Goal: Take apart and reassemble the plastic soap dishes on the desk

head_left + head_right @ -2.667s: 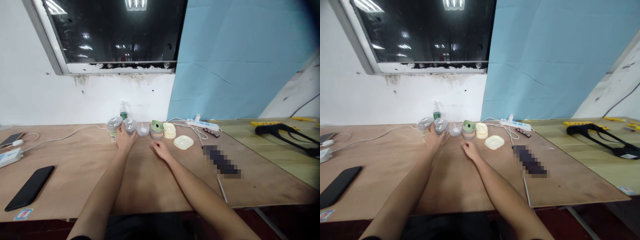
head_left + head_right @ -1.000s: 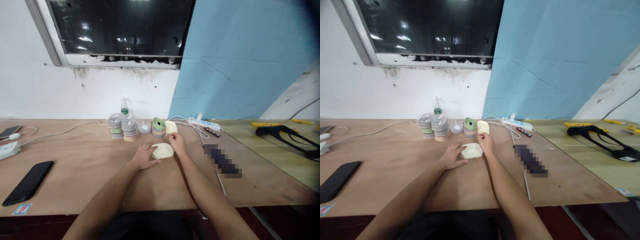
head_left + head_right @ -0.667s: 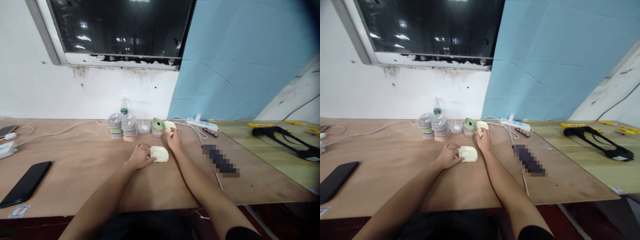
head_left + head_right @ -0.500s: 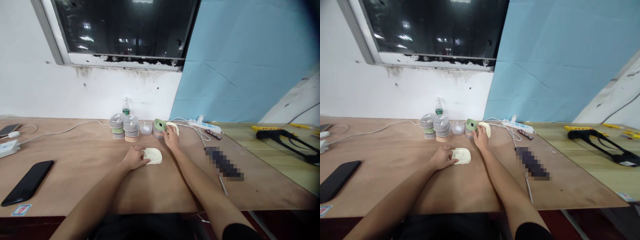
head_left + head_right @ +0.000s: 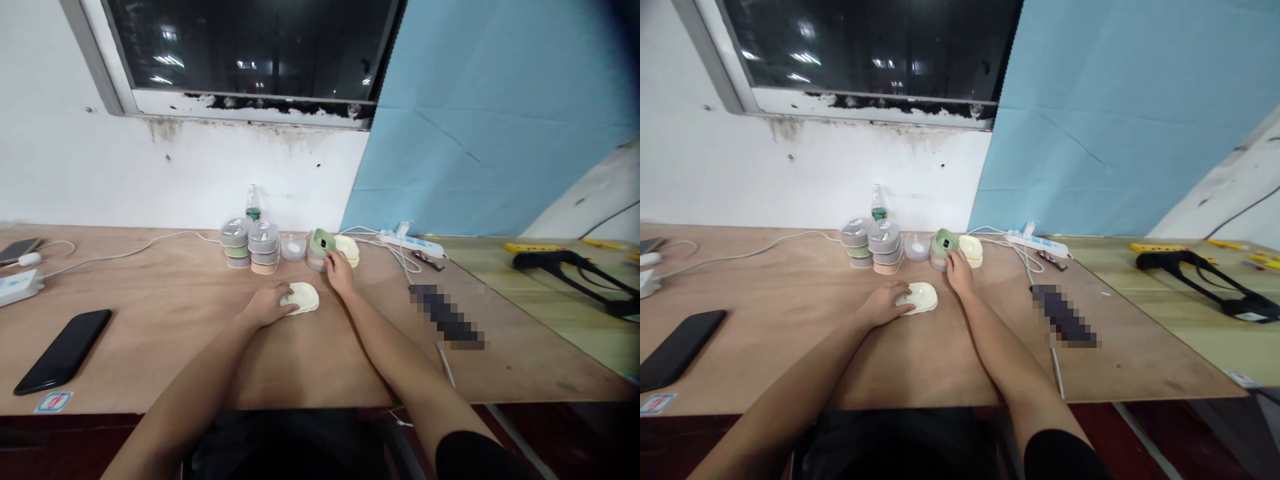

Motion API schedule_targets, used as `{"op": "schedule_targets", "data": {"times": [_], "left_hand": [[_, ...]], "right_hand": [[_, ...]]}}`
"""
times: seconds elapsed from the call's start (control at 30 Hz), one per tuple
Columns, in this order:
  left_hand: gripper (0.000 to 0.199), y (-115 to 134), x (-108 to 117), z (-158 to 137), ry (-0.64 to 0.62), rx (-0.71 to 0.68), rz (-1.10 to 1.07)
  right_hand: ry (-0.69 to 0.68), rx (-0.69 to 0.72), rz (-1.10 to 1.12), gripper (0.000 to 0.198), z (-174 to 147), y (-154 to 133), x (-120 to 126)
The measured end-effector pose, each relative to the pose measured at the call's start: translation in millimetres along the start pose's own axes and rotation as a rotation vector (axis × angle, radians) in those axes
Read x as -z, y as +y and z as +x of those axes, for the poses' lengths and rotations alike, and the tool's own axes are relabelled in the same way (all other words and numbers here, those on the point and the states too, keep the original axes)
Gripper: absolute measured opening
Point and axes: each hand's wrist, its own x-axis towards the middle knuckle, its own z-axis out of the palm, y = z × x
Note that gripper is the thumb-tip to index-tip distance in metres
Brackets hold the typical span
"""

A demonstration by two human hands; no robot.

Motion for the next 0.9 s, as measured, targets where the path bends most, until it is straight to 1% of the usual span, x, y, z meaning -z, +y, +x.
{"op": "schedule_targets", "data": {"times": [0.13, 0.3, 0.47, 0.53, 0.6, 0.67, 0.73, 0.8, 0.9], "left_hand": [[0.038, -4, -3, 0, 0.02, -0.012, 0.001], [0.038, -7, -4, 0, 0.023, -0.024, 0.005], [0.039, -5, -2, 1, 0.006, -0.023, -0.006], [0.044, -5, -1, 0, 0.003, 0.003, -0.02], [0.056, -4, 0, 0, 0.019, 0.052, -0.037], [0.072, -4, 2, 0, 0.07, 0.092, -0.066], [0.082, -3, 5, 0, 0.156, 0.12, -0.11], [0.083, -1, 9, 0, 0.257, 0.157, -0.144], [0.072, 2, 18, 0, 0.37, 0.195, -0.133]], "right_hand": [[0.014, 0.025, -0.01, 0.031, -2, 1, 0], [0.035, -0.034, -0.037, 0.02, -4, -1, 2], [0.15, -0.093, -0.024, 0.015, -5, -10, 8], [0.177, -0.09, 0.015, 0.018, -9, -18, 11], [0.17, -0.088, 0.091, 0.023, -17, -28, 14], [0.147, -0.084, 0.185, 0.03, -27, -39, 17], [0.117, -0.053, 0.26, 0.034, -36, -51, 20], [0.086, 0.003, 0.312, 0.035, -42, -61, 21], [0.051, 0.035, 0.389, 0.039, -45, -71, 21]]}}
